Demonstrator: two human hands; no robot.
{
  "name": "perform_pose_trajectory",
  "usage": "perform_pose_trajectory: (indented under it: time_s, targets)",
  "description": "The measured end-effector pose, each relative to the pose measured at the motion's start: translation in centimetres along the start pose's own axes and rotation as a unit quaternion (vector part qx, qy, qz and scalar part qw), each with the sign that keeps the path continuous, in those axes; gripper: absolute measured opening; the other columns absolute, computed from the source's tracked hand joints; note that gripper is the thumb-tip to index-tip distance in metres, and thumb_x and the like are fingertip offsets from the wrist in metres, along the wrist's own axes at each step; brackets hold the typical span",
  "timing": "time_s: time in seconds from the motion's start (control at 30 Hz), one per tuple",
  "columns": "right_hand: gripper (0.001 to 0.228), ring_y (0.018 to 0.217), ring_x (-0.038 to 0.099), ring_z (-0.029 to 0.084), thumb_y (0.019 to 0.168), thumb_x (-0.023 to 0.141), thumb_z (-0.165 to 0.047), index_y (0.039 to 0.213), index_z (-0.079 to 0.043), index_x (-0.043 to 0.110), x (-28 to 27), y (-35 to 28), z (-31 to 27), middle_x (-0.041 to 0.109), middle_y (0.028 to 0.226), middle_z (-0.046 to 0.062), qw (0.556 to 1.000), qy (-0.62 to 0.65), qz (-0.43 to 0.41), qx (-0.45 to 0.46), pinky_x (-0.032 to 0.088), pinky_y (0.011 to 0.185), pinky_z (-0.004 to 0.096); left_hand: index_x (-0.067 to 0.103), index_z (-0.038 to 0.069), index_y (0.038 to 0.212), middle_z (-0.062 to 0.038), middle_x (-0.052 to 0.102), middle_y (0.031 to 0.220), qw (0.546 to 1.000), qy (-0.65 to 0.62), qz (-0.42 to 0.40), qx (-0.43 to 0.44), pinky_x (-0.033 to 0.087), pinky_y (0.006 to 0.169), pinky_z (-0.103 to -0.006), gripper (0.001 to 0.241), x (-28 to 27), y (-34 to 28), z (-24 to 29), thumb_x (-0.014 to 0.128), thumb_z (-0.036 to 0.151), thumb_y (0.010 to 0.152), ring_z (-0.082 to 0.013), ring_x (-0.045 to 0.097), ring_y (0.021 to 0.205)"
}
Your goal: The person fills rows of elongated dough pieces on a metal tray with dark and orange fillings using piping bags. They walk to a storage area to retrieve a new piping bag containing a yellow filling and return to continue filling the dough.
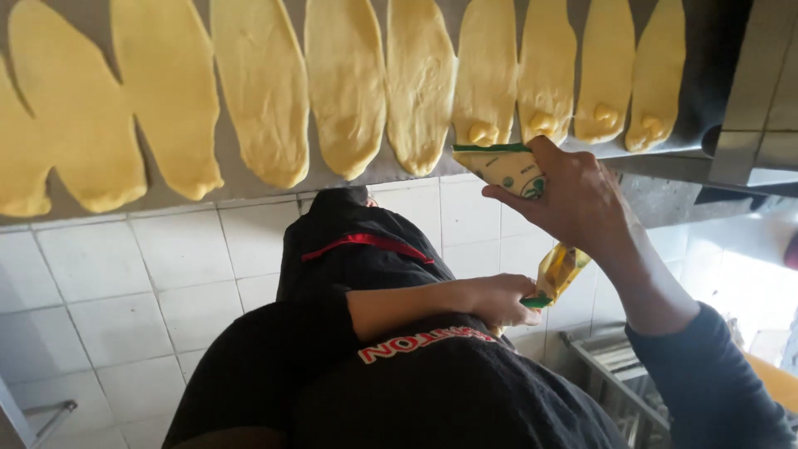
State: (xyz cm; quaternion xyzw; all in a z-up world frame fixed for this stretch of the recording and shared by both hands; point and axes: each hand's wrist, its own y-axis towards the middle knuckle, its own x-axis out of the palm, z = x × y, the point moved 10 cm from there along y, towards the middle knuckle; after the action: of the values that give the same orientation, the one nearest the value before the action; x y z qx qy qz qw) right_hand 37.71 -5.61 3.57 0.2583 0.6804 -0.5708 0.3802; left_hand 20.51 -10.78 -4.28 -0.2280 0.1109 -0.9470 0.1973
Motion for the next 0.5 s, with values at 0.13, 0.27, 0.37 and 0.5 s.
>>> perform_pose_trajectory:
  time_s: [0.13,0.27,0.37,0.5]
  targets:
    - [0.071,0.092,0.072,0.051,0.086,0.063,-0.078,0.107,-0.010,0.062,1.4,2.1,-3.1,0.071,0.086,0.028,0.996,-0.057,0.007,-0.066,0.056,0.078,0.057,0.067,0.003,0.107,-0.017,0.070,0.091,0.994,-0.041,0.099,-0.010,0.056,0.083,-0.0489,0.043,-0.8,0.3,-3.4,0.063,0.039,0.085,-0.0337,0.071,0.094]
    - [0.070,0.091,0.071,0.054,0.092,0.062,-0.076,0.106,-0.007,0.060,1.9,2.2,-3.4,0.069,0.085,0.031,0.996,-0.036,0.031,-0.080,0.054,0.079,0.058,0.064,0.001,0.112,-0.020,0.068,0.094,0.984,-0.053,0.170,-0.007,0.054,0.085,-0.0507,0.050,-0.4,-3.1,-2.6,0.063,0.042,0.083,-0.0368,0.070,0.100]
    - [0.073,0.088,0.071,0.051,0.094,0.061,-0.081,0.104,-0.009,0.059,2.5,1.7,-2.2,0.068,0.083,0.027,0.995,-0.053,0.047,-0.065,0.055,0.076,0.055,0.063,0.001,0.108,-0.019,0.069,0.092,0.977,-0.056,0.204,-0.005,0.053,0.087,-0.0504,0.046,0.2,-3.2,-3.9,0.063,0.038,0.081,-0.0384,0.069,0.100]
    - [0.072,0.086,0.072,0.051,0.090,0.065,-0.078,0.108,-0.008,0.063,2.3,-0.9,-3.1,0.068,0.082,0.027,0.998,-0.019,0.013,-0.058,0.054,0.073,0.054,0.063,0.002,0.111,-0.022,0.069,0.097,0.982,-0.030,0.186,0.030,0.053,0.088,-0.0515,0.047,1.4,-3.5,-4.0,0.064,0.039,0.082,-0.0400,0.069,0.102]
